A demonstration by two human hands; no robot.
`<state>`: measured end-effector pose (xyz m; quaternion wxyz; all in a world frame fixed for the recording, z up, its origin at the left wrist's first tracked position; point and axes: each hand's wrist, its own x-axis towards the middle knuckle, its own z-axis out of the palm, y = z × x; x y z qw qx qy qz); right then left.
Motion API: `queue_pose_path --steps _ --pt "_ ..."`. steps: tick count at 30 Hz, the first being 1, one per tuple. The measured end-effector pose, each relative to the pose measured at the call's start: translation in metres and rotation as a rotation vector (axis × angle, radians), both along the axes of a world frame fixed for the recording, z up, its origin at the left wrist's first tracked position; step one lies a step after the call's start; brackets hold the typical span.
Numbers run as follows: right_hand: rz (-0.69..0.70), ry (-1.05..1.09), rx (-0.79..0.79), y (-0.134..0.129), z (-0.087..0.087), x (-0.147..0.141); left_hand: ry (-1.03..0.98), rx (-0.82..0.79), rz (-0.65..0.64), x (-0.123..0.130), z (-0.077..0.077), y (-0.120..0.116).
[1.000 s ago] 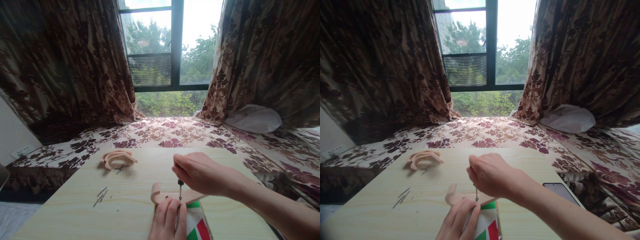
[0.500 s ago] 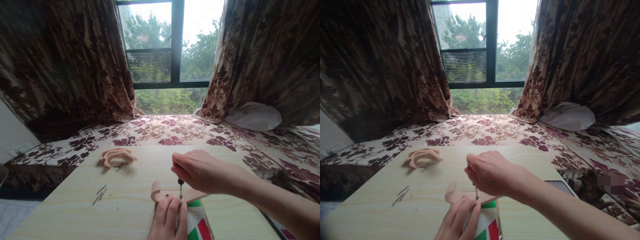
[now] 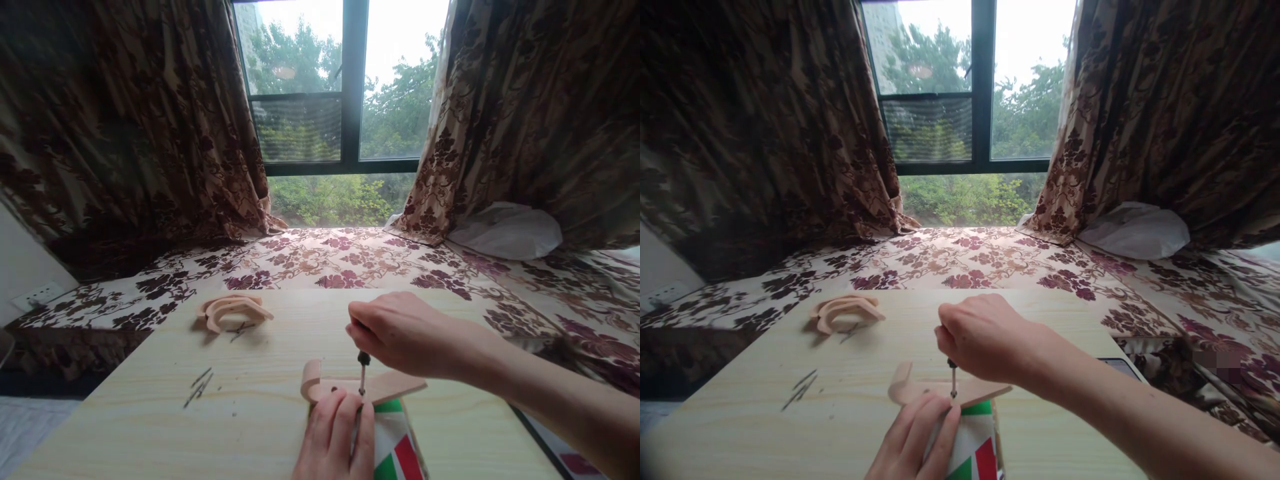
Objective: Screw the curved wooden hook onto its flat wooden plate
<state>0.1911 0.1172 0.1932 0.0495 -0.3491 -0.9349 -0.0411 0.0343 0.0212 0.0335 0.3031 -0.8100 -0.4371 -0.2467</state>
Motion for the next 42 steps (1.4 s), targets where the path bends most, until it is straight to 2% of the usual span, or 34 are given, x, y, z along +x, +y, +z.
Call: queue_pose_path --steps 7,13,17,20,26,34,36,39,42 --pt "0.118 0.02 -0.059 0.001 0.003 0.003 0.024 -0.041 0.007 0.0 0.003 -0.003" --pt "0.002 -0.011 0.022 0.0 -0.002 0.004 0.026 -0.008 0.012 -0.001 0.002 -0.002" --pt "0.092 -0.032 -0.053 -0.005 0.009 0.006 0.028 -0.023 0.013 0.0 0.004 -0.002" --pt "0.15 -0.008 -0.107 -0.006 0.011 0.009 0.022 -0.071 0.001 0.001 0.008 -0.004" --pt "0.011 0.023 -0.044 -0.001 0.0 0.008 0.027 -0.062 -0.002 0.001 0.011 -0.003" --pt "0.106 0.02 -0.16 -0.007 0.01 0.012 0.029 -0.037 0.004 0.005 0.022 -0.006" --pt "0.122 0.048 -0.153 -0.006 0.006 0.011 0.025 -0.047 0.01 0.007 0.023 -0.007" --pt "0.072 0.054 -0.104 -0.004 0.001 0.007 0.04 -0.032 -0.008 0.006 0.023 -0.006" --pt "0.043 0.005 -0.029 -0.004 0.004 0.003 0.03 0.011 -0.023 0.005 0.024 -0.004"
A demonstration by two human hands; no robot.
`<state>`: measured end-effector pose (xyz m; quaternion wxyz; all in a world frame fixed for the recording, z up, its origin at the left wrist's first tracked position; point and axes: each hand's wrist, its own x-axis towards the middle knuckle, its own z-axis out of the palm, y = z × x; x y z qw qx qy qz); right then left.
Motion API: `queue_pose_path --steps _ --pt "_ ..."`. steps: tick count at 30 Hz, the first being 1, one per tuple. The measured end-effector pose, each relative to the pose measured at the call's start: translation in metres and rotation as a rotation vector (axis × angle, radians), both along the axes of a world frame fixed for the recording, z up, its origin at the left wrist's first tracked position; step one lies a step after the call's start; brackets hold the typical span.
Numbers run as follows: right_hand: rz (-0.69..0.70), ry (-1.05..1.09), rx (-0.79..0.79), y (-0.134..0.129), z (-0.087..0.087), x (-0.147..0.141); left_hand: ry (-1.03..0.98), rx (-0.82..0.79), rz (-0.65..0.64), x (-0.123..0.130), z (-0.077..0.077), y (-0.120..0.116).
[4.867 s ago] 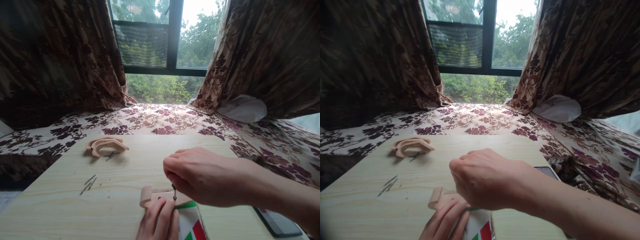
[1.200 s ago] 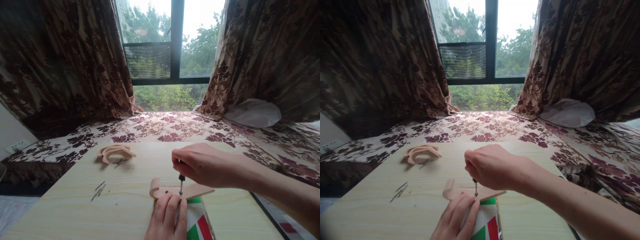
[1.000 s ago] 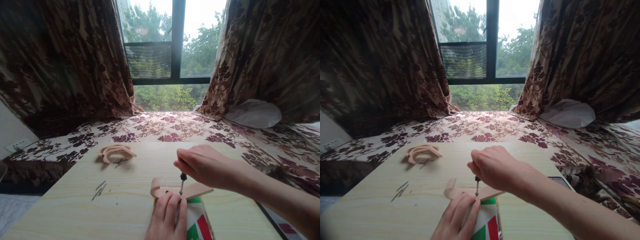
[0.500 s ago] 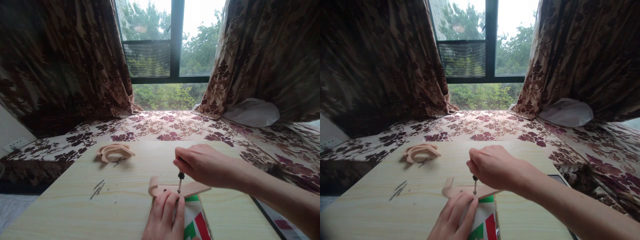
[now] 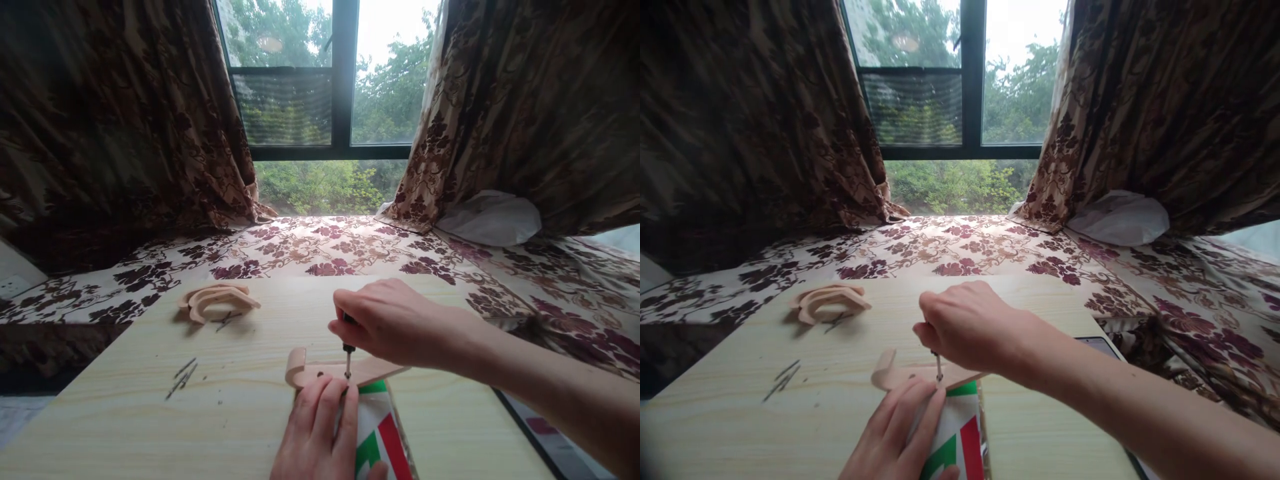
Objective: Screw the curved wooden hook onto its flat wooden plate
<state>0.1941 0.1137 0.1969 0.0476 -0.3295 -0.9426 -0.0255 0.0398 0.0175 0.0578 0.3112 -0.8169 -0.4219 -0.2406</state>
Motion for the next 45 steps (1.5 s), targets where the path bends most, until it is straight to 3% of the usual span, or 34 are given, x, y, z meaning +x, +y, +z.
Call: queue_pose_path --steps 4,8,14,21,27,33,40,45 --pt "0.061 -0.027 -0.004 -0.003 0.009 0.0 -0.015 0.044 0.002 0.001 0.003 0.001" --pt "0.136 0.019 -0.095 -0.004 0.004 0.003 -0.029 -0.008 0.013 0.004 0.003 0.0" --pt "0.017 0.005 -0.012 0.003 -0.001 0.001 0.006 0.054 0.008 0.002 0.002 0.002" --pt "0.124 -0.013 -0.056 -0.001 0.009 0.002 -0.04 0.013 0.005 0.003 0.002 0.002" --pt "0.01 0.001 0.002 0.006 0.001 -0.001 -0.013 0.033 0.005 0.003 0.003 0.003" --pt "0.092 -0.022 -0.179 0.001 0.018 0.004 0.009 0.011 0.01 0.005 0.006 0.001" --pt "0.064 0.178 -0.244 0.008 0.001 0.002 0.012 -0.05 0.018 0.006 0.007 -0.001" --pt "0.12 0.183 -0.22 0.007 0.002 0.004 0.006 -0.04 0.016 0.009 0.007 -0.003"
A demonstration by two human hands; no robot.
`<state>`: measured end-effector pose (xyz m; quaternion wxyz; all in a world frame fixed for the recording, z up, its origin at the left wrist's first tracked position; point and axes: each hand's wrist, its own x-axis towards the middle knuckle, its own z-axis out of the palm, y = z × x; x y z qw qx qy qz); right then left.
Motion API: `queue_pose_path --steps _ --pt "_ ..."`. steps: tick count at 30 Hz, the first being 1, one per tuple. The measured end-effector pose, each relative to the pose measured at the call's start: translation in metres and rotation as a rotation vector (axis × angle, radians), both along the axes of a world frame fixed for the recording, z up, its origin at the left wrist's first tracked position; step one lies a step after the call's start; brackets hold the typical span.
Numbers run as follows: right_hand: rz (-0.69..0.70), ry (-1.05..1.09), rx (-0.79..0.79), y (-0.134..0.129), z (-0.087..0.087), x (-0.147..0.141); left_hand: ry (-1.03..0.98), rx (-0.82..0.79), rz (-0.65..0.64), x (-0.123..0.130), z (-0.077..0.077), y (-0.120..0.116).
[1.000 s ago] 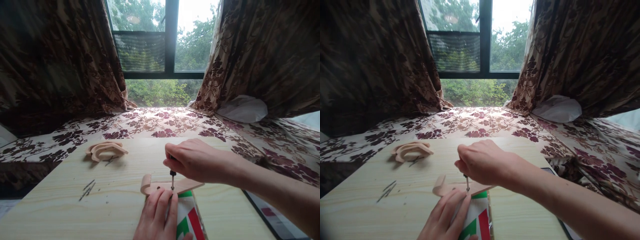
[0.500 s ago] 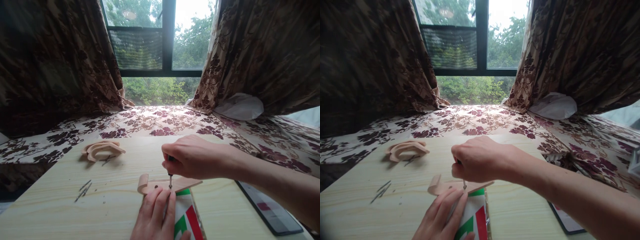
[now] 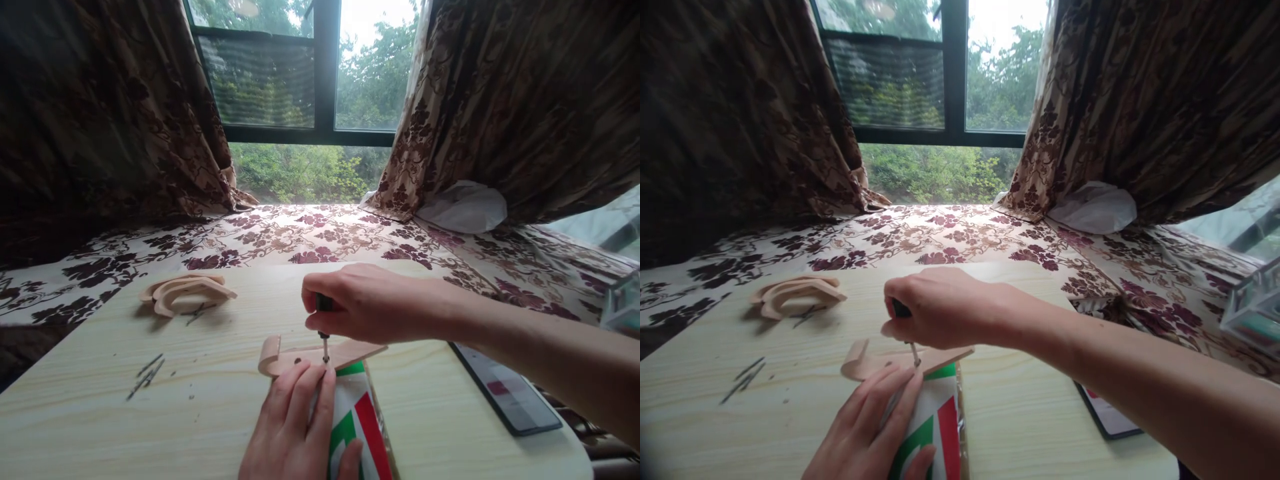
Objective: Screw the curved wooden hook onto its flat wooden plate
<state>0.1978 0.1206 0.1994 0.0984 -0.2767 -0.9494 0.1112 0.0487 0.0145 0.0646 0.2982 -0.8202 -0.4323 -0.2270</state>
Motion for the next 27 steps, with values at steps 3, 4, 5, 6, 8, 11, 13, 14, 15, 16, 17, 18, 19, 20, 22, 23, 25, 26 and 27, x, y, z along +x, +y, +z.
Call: queue_pose_path --steps 3,4,5,6,8,11,13,14,15,16,17,18,19,20,22,23,25,26,27 --pt "0.01 -0.012 -0.012 -0.001 0.0 0.004 -0.003 -0.024 0.008 0.003 0.002 -0.001" --pt "0.014 -0.022 -0.019 -0.002 -0.001 0.005 -0.002 -0.034 0.012 0.004 0.003 -0.001" --pt "0.013 -0.034 -0.023 -0.002 -0.002 0.006 -0.004 -0.033 0.015 0.004 0.004 -0.002" --pt "0.005 -0.042 -0.024 -0.002 -0.004 0.007 -0.003 -0.035 0.02 0.003 0.005 -0.002" --pt "-0.037 -0.052 -0.015 -0.002 -0.008 0.006 0.011 -0.034 0.022 0.001 0.006 -0.001" --pt "-0.122 -0.077 0.05 0.0 -0.008 0.003 0.032 0.002 0.012 -0.002 0.006 0.001" --pt "-0.14 -0.114 0.102 0.0 -0.004 0.001 0.035 0.035 -0.003 -0.002 0.004 0.004" --pt "-0.126 -0.136 0.119 -0.001 -0.001 0.001 0.029 0.05 -0.008 -0.002 0.004 0.005" --pt "-0.102 -0.154 0.122 -0.002 0.002 0.001 0.021 0.061 -0.011 -0.001 0.004 0.005" --pt "-0.071 -0.164 0.109 -0.003 0.005 0.001 0.014 0.06 -0.013 0.0 0.004 0.006" --pt "-0.034 -0.161 0.084 -0.004 0.007 0.002 0.006 0.053 -0.01 0.001 0.004 0.006" --pt "0.0 -0.147 0.05 -0.004 0.007 0.003 -0.004 0.047 -0.007 0.002 0.004 0.005" --pt "0.025 -0.124 0.008 -0.005 0.007 0.004 -0.01 0.033 -0.003 0.002 0.004 0.004" --pt "0.033 -0.094 -0.036 -0.005 0.005 0.004 -0.012 0.016 0.002 0.002 0.004 0.002" --pt "-0.008 -0.032 -0.119 -0.004 -0.004 0.003 -0.019 -0.019 0.014 0.001 0.004 -0.001" --pt "-0.059 0.003 -0.152 -0.003 -0.01 0.001 -0.026 -0.033 0.017 0.0 0.004 -0.002" --pt "-0.163 0.085 -0.195 -0.001 -0.019 -0.004 -0.034 -0.077 0.028 0.0 0.001 -0.004" --pt "-0.203 0.131 -0.189 -0.001 -0.022 -0.005 -0.039 -0.086 0.031 0.0 0.0 -0.004" --pt "-0.23 0.179 -0.174 -0.001 -0.022 -0.005 -0.044 -0.085 0.034 0.0 -0.001 -0.004"
